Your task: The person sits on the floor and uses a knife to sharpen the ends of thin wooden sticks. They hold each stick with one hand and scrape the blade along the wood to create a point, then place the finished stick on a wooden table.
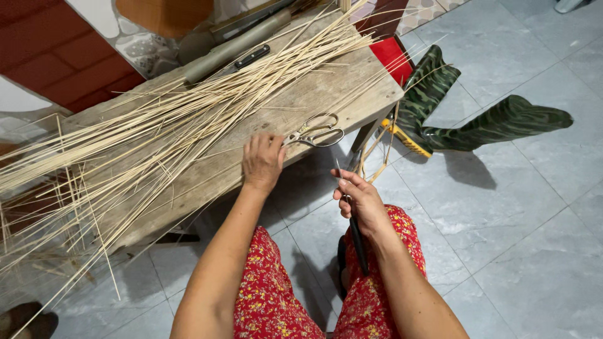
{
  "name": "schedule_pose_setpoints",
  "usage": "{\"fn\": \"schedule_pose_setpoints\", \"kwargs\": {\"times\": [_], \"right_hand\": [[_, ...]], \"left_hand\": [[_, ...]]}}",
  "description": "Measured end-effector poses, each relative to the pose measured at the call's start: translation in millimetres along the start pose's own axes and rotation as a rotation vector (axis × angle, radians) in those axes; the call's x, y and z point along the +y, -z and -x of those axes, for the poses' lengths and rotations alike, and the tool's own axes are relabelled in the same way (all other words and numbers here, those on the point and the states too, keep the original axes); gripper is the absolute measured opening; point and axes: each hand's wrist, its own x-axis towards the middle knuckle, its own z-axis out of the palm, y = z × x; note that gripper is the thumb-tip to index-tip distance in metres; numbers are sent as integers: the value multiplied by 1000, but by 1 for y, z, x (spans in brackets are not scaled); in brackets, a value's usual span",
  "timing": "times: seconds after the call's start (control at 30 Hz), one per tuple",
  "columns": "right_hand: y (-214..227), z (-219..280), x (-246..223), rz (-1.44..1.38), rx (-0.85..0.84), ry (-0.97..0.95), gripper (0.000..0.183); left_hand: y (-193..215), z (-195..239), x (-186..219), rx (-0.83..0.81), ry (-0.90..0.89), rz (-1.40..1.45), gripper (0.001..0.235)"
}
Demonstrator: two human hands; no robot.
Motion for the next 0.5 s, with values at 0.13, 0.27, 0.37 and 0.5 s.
{"fn": "schedule_pose_setpoints", "kwargs": {"times": [0.13,0.27,0.37,0.5], "right_hand": [[0,1,0,11,2,5,37],[0,2,-2,25,15,10,37],[-1,1,-3,20,18,4,36],[-1,1,-3,2,3,11,36]], "left_hand": [[-2,4,1,-33,37,33,33],[-9,6,-6,-35,72,22,30],[-15,4,-12,-60,105,6,25],[-21,1,-15,-50,137,24,28]]}}
